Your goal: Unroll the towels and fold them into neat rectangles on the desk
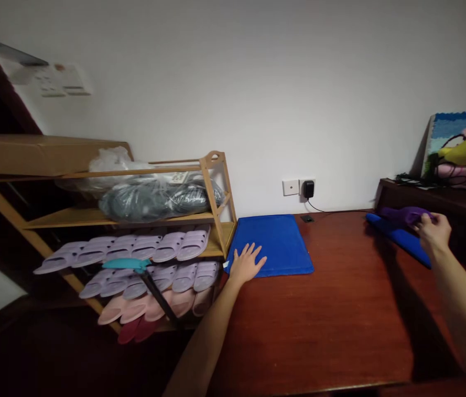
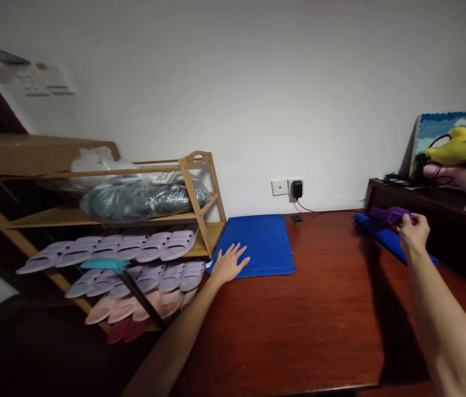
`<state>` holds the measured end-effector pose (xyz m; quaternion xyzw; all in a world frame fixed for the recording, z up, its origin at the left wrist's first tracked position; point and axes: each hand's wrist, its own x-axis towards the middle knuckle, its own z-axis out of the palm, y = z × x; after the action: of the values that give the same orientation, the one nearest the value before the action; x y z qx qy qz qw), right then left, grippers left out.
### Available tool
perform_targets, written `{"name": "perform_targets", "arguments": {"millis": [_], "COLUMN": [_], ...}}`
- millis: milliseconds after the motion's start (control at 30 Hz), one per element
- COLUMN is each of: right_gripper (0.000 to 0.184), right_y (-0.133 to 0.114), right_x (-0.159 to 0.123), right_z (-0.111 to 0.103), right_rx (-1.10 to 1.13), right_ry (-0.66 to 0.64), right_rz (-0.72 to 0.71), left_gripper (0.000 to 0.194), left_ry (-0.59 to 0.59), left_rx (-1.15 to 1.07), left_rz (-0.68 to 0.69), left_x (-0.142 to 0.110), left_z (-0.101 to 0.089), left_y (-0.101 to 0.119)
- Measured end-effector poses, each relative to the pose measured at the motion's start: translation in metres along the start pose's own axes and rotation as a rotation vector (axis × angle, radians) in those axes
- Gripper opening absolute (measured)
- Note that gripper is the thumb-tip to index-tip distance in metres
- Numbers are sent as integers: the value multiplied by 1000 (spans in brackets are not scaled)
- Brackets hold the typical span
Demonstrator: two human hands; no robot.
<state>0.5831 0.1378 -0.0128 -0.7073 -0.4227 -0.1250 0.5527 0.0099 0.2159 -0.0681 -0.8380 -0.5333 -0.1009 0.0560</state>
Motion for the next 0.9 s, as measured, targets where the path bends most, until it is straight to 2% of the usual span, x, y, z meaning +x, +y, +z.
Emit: {"name": "perform_targets", "arguments": {"millis": [67, 133, 267, 300, 333, 400, 533, 600, 667, 733, 767, 833, 867, 900], "right_gripper": [56, 49, 39, 39, 39, 42, 46, 44, 42, 44, 47, 61, 67, 71], "right_y": [-19, -35, -56, -60, -65, -76, -118, -138, -146, -131, -116, -73, -49, -27], "right_x": [-8, -29, -98, -116, -134, -165, -207, -215, -210, -190, -178, -154, -144, -136], "right_z": [4, 5, -3, -8, -13, -28, -66, -80, -86, -81, -74, -56, -47, -39], "right_rx": [58, 66, 49, -8, -67, -163, -184, -71, 102, 208, 186, -42, -195, -329], "right_ry": [-98, -240, -624, -736, -812, -880, -996, -1127, -1218, -1148, -1034, -748, -655, -625], "right_rz": [-60, -158, -397, -507, -593, -690, -653, -594, -477, -341, -291, -239, -218, -211], "left_gripper": [58, 58, 57, 57, 57, 57, 54, 51, 47, 42, 39, 36, 35, 34], "left_ry": [12, 21, 24, 24, 25, 32, 96, 162, 233, 309, 349, 406, 410, 391], "left_rx": [-1, -6, -23, -27, -31, -40, -49, -45, -55, -94, -123, -194, -231, -269], "left_rz": [1, 0, 5, 5, 6, 5, 22, 41, 70, 119, 149, 229, 284, 351], "left_x": [0, 0, 1, 2, 2, 2, 1, 0, -1, -1, -3, -8, -12, -19], "left_z": [1, 2, 2, 2, 1, 1, 3, 4, 3, -2, -7, -19, -27, -35], "left_y": [0, -1, -2, -2, -2, -2, -1, -2, -3, -2, 0, 14, 25, 40]}}
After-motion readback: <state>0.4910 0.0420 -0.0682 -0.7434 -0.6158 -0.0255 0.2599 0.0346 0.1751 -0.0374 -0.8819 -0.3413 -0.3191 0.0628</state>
